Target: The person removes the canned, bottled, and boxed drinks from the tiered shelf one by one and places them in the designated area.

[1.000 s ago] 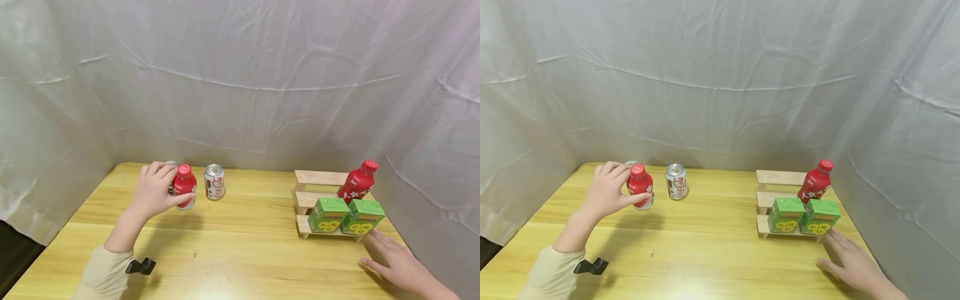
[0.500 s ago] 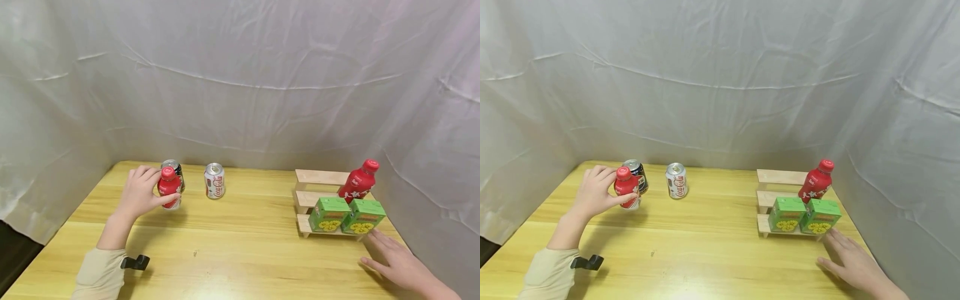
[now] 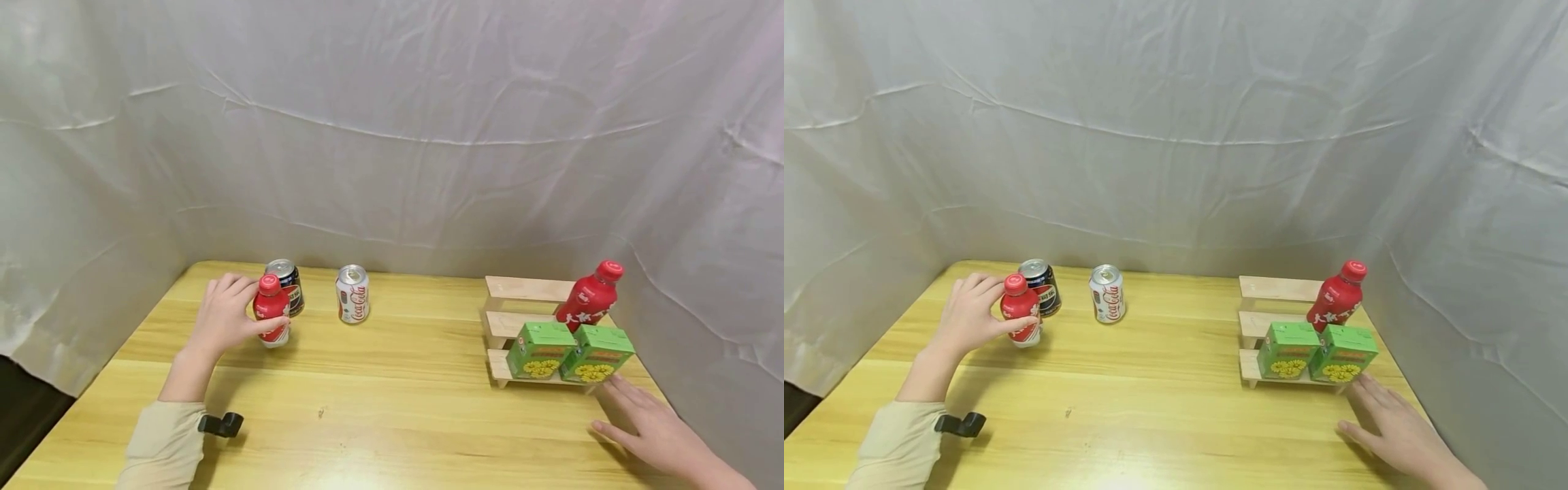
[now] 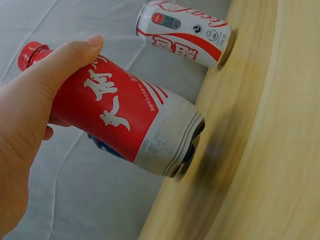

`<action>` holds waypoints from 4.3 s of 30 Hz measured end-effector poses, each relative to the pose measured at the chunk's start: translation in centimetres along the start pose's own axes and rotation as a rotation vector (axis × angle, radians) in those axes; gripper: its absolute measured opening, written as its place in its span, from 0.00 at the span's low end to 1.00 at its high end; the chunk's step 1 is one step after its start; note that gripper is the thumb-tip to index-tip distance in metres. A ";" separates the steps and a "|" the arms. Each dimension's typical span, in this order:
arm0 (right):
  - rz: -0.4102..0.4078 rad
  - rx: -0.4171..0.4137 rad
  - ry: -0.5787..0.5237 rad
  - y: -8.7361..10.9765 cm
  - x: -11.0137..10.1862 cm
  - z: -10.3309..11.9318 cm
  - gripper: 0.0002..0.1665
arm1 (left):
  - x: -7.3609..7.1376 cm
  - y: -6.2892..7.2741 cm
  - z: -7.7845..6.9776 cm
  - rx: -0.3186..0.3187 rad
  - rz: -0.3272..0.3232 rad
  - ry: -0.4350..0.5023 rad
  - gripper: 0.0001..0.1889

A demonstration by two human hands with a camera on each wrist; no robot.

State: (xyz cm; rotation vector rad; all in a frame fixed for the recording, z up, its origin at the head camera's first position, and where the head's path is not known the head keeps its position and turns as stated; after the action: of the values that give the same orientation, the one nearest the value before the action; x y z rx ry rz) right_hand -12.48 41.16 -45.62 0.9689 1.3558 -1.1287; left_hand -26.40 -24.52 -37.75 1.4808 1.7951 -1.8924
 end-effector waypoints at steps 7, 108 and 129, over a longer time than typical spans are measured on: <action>-0.061 -0.025 0.009 0.0 0.0 0.0 0.45 | 0.4 0.3 0.5 0.015 -0.012 -0.015 0.34; 0.050 0.038 -0.071 0.1 -0.2 0.0 0.49 | 2.6 -7.9 -16.3 0.435 0.045 -0.015 0.37; 0.008 0.007 -0.076 -0.3 -0.7 0.0 0.47 | 8.0 -12.5 -23.8 0.453 0.175 0.073 0.33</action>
State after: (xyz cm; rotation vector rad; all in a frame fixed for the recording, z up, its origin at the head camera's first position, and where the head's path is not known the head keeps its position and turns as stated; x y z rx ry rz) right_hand -12.67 41.13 -44.88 0.9267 1.2870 -1.1541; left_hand -26.22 2.53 -30.17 1.7947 1.2566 -2.2750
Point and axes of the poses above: each hand's wrist, its own y-axis away from the middle knuckle, its own x-axis out of the palm, z = x × y, the point moved 4 cm from there along -y, towards the middle knuckle, and after that the axes turned 5 degrees about y, right-handed, at the moved point
